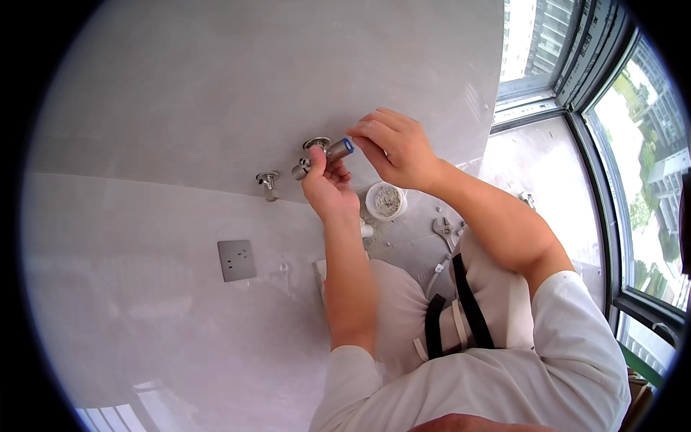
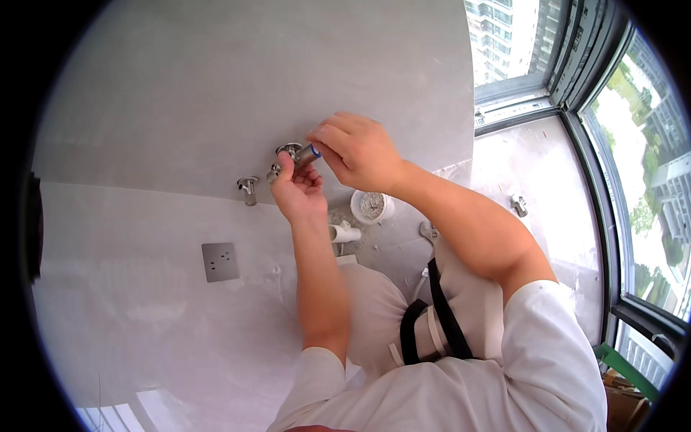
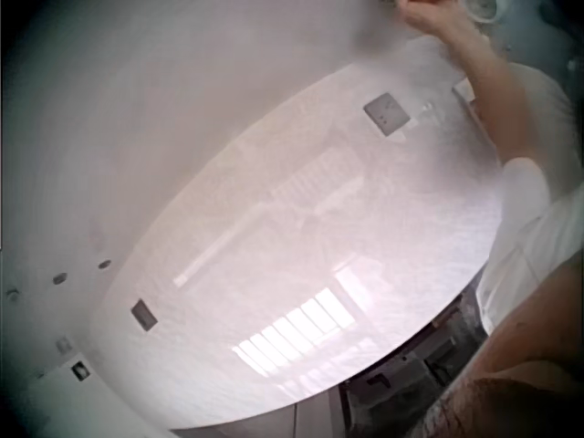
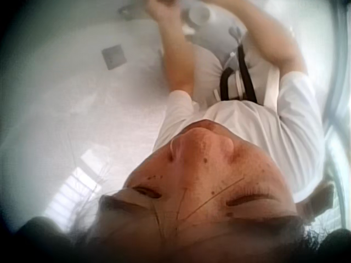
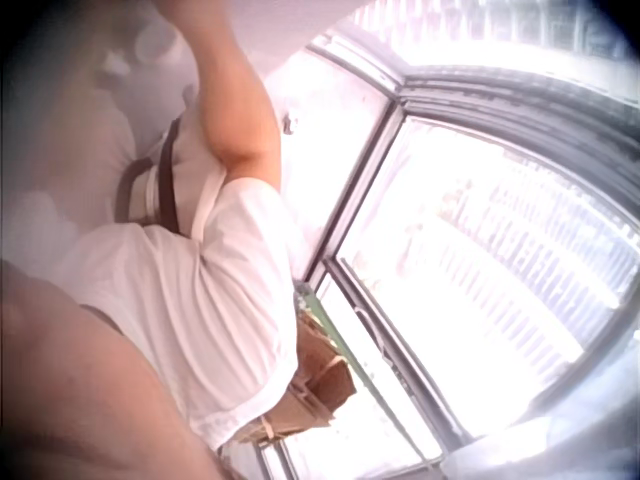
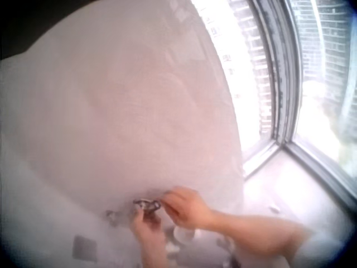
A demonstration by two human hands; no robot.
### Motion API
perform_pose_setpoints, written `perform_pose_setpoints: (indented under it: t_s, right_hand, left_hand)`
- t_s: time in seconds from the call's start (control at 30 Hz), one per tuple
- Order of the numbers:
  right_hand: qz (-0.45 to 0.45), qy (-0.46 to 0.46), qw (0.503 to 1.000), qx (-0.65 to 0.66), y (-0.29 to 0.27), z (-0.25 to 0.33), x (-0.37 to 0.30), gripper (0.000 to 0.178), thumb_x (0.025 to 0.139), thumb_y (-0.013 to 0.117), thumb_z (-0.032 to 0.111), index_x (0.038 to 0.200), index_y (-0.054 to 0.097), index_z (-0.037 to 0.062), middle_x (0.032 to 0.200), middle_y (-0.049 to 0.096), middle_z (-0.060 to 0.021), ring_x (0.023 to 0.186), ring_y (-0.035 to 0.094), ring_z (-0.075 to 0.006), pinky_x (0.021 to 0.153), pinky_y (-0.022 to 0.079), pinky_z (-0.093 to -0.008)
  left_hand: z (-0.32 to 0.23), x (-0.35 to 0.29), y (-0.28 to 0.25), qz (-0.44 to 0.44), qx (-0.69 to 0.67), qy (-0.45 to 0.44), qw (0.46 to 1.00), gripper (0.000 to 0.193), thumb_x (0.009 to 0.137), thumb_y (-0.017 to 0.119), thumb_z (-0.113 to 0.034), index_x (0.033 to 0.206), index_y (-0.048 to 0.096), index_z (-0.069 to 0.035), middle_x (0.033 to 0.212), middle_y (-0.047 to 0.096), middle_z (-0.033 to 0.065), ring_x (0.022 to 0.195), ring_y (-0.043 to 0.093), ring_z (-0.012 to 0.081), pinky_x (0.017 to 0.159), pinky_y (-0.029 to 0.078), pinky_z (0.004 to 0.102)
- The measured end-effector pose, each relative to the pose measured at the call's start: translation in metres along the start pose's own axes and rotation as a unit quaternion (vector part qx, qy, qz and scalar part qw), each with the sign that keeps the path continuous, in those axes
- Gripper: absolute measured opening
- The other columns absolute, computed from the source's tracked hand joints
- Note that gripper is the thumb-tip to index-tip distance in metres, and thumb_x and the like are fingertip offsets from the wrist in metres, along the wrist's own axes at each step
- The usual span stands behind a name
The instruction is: The person wraps a metal pipe fitting with blue thread seal tape and then installs it onto a wall pipe outlet. They use a wrench to tighten the fitting securely.
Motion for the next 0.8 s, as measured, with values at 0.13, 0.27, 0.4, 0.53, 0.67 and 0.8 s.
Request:
perform_pose_setpoints:
  t_s: [0.13, 0.27, 0.4, 0.53, 0.67, 0.8]
  right_hand:
    - [0.004, 0.002, 1.0, -0.001, 0.0, 0.002, 0.0, 0.017, 0.087, 0.07, -0.005, 0.102, 0.07, 0.0023, 0.088, 0.068, -0.0095, 0.075, 0.063, -0.0279, 0.061, 0.049, -0.0391]
    - [0.004, -0.013, 1.0, 0.009, 0.004, 0.003, 0.0, 0.018, 0.087, 0.07, -0.005, 0.103, 0.071, 0.0023, 0.088, 0.068, -0.0096, 0.076, 0.064, -0.0284, 0.062, 0.05, -0.0391]
    - [0.012, 0.001, 1.0, 0.016, 0.011, 0.005, 0.0, 0.018, 0.087, 0.07, -0.006, 0.104, 0.071, 0.002, 0.088, 0.069, -0.0103, 0.078, 0.065, -0.029, 0.063, 0.051, -0.0397]
    - [0.012, 0.011, 1.0, 0.016, 0.012, 0.009, 0.004, 0.019, 0.088, 0.07, -0.006, 0.105, 0.071, 0.0017, 0.09, 0.069, -0.011, 0.077, 0.065, -0.0292, 0.063, 0.052, -0.0397]
    - [0.022, 0.0, 1.0, 0.004, 0.009, 0.001, 0.003, 0.018, 0.089, 0.07, -0.004, 0.106, 0.071, 0.0019, 0.09, 0.069, -0.0113, 0.075, 0.065, -0.0294, 0.062, 0.052, -0.0391]
    - [0.043, 0.031, 0.999, 0.01, 0.014, -0.007, -0.005, 0.016, 0.09, 0.069, -0.004, 0.105, 0.071, 0.0011, 0.09, 0.069, -0.0116, 0.075, 0.065, -0.0297, 0.061, 0.052, -0.0388]
  left_hand:
    - [-0.004, 0.002, -0.004, 0.0, 0.186, 0.09, 0.978, 0.029, 0.094, 0.083, -0.026, 0.081, 0.07, -0.005, 0.078, 0.066, 0.0021, 0.065, 0.054, 0.0138, 0.061, 0.042, 0.0292]
    - [-0.005, 0.012, -0.011, 0.027, 0.325, 0.2, 0.924, 0.034, 0.086, 0.09, -0.025, 0.078, 0.068, 0.0, 0.079, 0.07, 0.0078, 0.07, 0.063, 0.0212, 0.069, 0.05, 0.0355]
    - [-0.017, 0.001, -0.004, -0.017, 0.602, 0.333, 0.726, 0.041, 0.08, 0.092, -0.031, 0.089, 0.068, 0.002, 0.086, 0.071, 0.0149, 0.082, 0.068, 0.0336, 0.076, 0.053, 0.046]
    - [-0.019, -0.013, -0.01, -0.028, 0.642, 0.458, 0.614, 0.048, 0.082, 0.09, -0.037, 0.099, 0.065, 0.0, 0.092, 0.067, 0.0159, 0.089, 0.065, 0.0398, 0.081, 0.052, 0.0502]
    - [0.013, -0.026, -0.054, 0.111, 0.319, 0.099, 0.936, 0.068, 0.092, 0.075, -0.06, 0.114, 0.06, 0.002, 0.105, 0.062, 0.012, 0.102, 0.058, 0.029, 0.084, 0.049, 0.0422]
    - [0.015, -0.039, -0.01, 0.179, -0.285, -0.291, 0.896, 0.074, 0.096, 0.06, -0.074, 0.108, 0.058, -0.001, 0.101, 0.06, 0.0088, 0.096, 0.056, 0.0227, 0.079, 0.046, 0.0357]
Point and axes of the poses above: each hand's wrist, its own x-axis towards the middle knuckle, its own y-axis out of the palm, z = x × y, the point moved 2 cm from there along x, towards the middle knuckle
